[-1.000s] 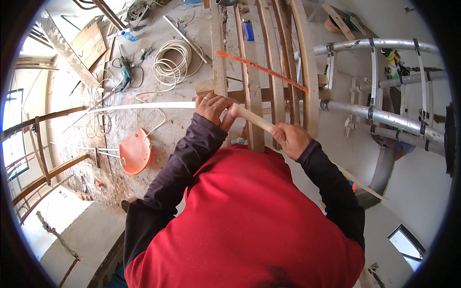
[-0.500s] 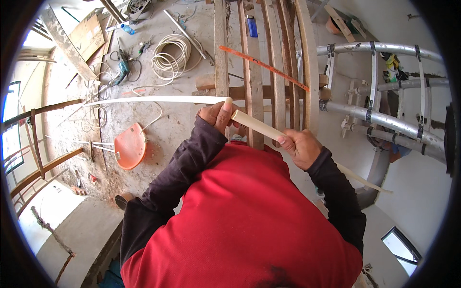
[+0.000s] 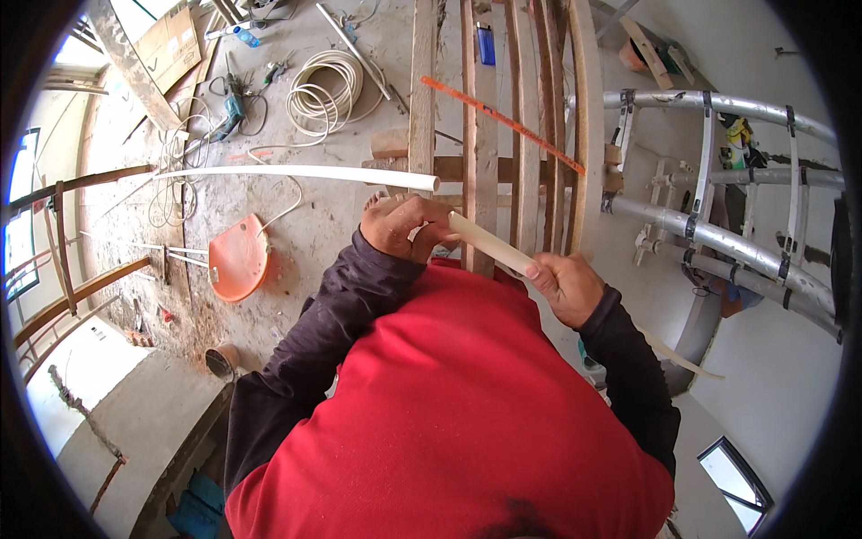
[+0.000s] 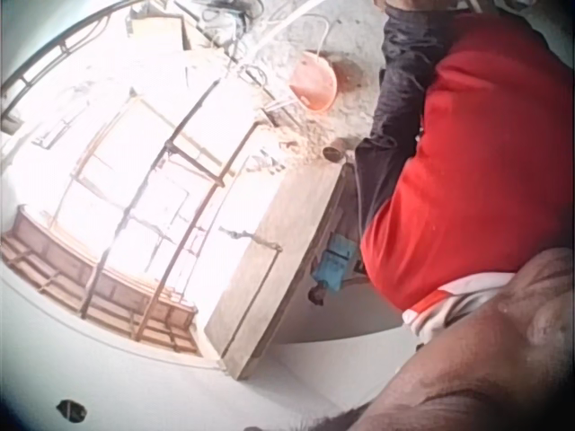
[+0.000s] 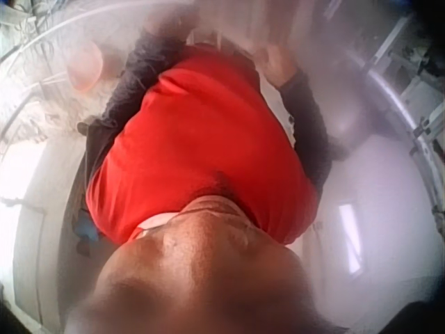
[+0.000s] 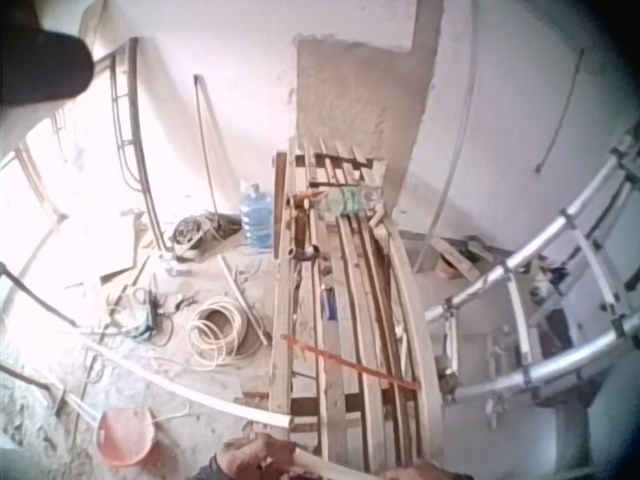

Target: The person connects plastic conduit pipes by using a lighter to heat and soften the end of one pipe and then pushing it onto another pipe to create a joint.

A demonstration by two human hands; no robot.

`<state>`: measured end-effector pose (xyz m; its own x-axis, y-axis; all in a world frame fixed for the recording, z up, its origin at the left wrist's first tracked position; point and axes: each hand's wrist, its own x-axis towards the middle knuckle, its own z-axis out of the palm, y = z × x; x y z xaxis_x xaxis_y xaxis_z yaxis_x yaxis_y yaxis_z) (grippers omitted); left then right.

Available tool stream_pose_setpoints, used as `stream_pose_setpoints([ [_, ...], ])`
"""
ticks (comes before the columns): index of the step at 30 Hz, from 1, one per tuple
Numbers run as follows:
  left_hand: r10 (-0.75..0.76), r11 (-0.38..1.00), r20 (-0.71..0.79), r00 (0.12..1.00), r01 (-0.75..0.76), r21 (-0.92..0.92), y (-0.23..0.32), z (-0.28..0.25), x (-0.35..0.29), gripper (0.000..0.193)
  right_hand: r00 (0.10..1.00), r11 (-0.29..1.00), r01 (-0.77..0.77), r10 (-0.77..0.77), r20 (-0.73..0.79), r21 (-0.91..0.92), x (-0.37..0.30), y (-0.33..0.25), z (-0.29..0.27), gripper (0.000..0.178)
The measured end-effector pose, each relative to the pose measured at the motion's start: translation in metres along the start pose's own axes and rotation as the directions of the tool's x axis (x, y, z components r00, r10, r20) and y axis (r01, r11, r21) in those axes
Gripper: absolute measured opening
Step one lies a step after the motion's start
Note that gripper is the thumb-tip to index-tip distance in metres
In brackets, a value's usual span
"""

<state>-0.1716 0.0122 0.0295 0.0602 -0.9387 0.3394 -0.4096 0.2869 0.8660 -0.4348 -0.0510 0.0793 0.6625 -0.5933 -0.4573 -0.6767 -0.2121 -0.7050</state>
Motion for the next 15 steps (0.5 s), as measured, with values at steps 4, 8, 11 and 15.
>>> stream_pose_setpoints([
  [4, 0.017, 0.993, 0.016, 1.0, -0.019, 0.114, 0.011, -0.004, 0.004, 0.019, 1.0, 1.0, -0.017, 0.017, 0.018, 0.016, -0.003, -0.008, -0.007, 0.056],
  [8, 0.159, 0.984, 0.061, 0.985, -0.163, 0.069, 0.01, -0.01, 0.008, 0.021, 0.994, 0.998, -0.036, 0.031, 0.102, 0.054, -0.005, -0.013, -0.014, 0.055],
  [11, 0.178, 0.981, 0.232, 0.956, -0.191, 0.035, 0.007, -0.019, 0.015, 0.021, 0.981, 0.991, -0.06, 0.036, 0.19, 0.121, -0.006, -0.014, -0.016, 0.055],
  [15, 0.117, 0.993, 0.355, 0.928, -0.121, -0.01, 0.015, -0.028, 0.022, 0.02, 0.967, 0.984, -0.097, 0.058, 0.248, 0.149, -0.008, -0.013, -0.019, 0.055],
])
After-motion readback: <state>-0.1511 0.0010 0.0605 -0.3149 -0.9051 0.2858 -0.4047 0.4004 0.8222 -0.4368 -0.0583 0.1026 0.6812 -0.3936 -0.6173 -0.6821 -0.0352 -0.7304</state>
